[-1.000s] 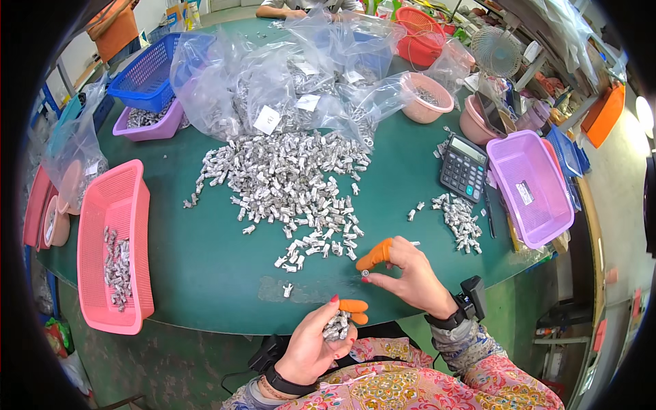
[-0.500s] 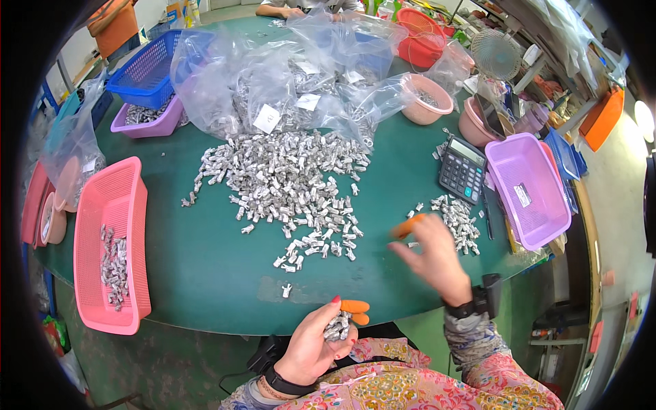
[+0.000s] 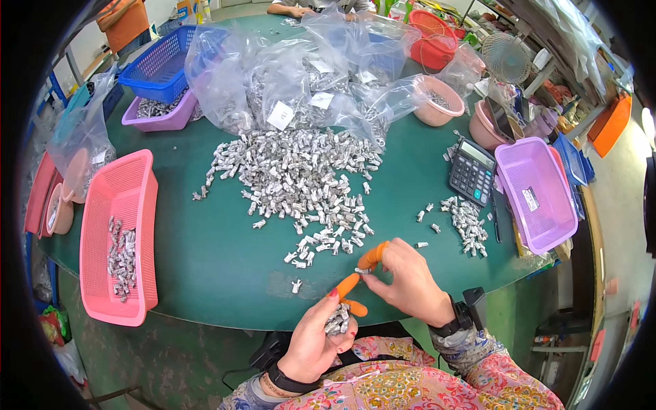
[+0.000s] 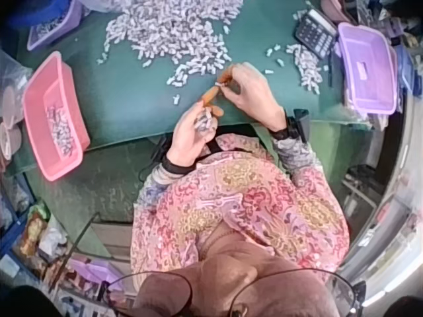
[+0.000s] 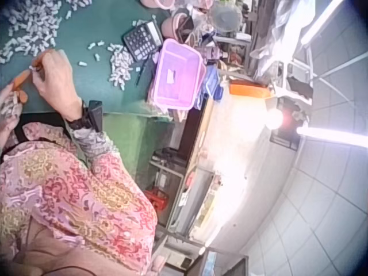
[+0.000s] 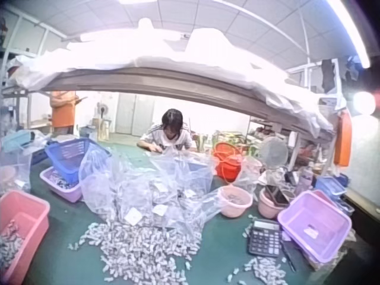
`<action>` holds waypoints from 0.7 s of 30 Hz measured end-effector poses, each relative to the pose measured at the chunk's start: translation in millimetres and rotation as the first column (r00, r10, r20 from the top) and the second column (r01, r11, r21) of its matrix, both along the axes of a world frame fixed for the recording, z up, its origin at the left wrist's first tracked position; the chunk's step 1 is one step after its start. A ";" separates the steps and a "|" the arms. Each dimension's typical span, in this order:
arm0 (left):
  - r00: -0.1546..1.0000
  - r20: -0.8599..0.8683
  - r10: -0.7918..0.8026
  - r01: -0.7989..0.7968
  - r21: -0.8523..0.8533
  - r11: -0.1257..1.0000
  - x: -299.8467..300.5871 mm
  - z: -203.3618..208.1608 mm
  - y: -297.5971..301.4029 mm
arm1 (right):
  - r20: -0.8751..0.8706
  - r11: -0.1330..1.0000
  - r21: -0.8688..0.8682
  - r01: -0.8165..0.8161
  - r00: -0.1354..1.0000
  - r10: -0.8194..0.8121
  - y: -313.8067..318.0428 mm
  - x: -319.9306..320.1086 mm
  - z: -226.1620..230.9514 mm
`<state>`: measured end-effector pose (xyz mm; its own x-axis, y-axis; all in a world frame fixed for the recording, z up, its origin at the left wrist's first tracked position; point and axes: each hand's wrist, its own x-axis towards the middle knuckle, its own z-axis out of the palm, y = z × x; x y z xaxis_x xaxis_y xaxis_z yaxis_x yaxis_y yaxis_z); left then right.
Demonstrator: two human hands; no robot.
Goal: Sorting and inspecting small metal components on a workbench.
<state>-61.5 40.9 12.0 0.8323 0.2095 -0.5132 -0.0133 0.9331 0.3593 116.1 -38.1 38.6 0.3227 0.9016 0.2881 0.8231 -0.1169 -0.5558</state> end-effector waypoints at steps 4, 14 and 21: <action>1.000 0.015 -0.006 0.006 -0.012 1.000 1.6 3.4 1.8 | 0.005 0.998 0.021 -0.059 0.998 0.059 -2.3 -2.2 4.4; 1.000 0.000 -0.007 0.007 -0.019 1.000 0.8 5.6 1.4 | -0.012 0.994 0.014 -0.112 0.994 0.112 -4.8 0.3 8.5; 0.999 0.022 -0.040 0.041 -0.016 0.999 -0.4 2.6 1.5 | -0.081 0.994 0.065 -0.088 0.992 0.093 -3.3 2.8 6.1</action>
<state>-61.9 42.4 14.6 0.8510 0.1670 -0.4979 0.0168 0.9389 0.3437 118.9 -41.4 44.7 0.2659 0.9096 0.3193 0.7789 -0.0075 -0.6271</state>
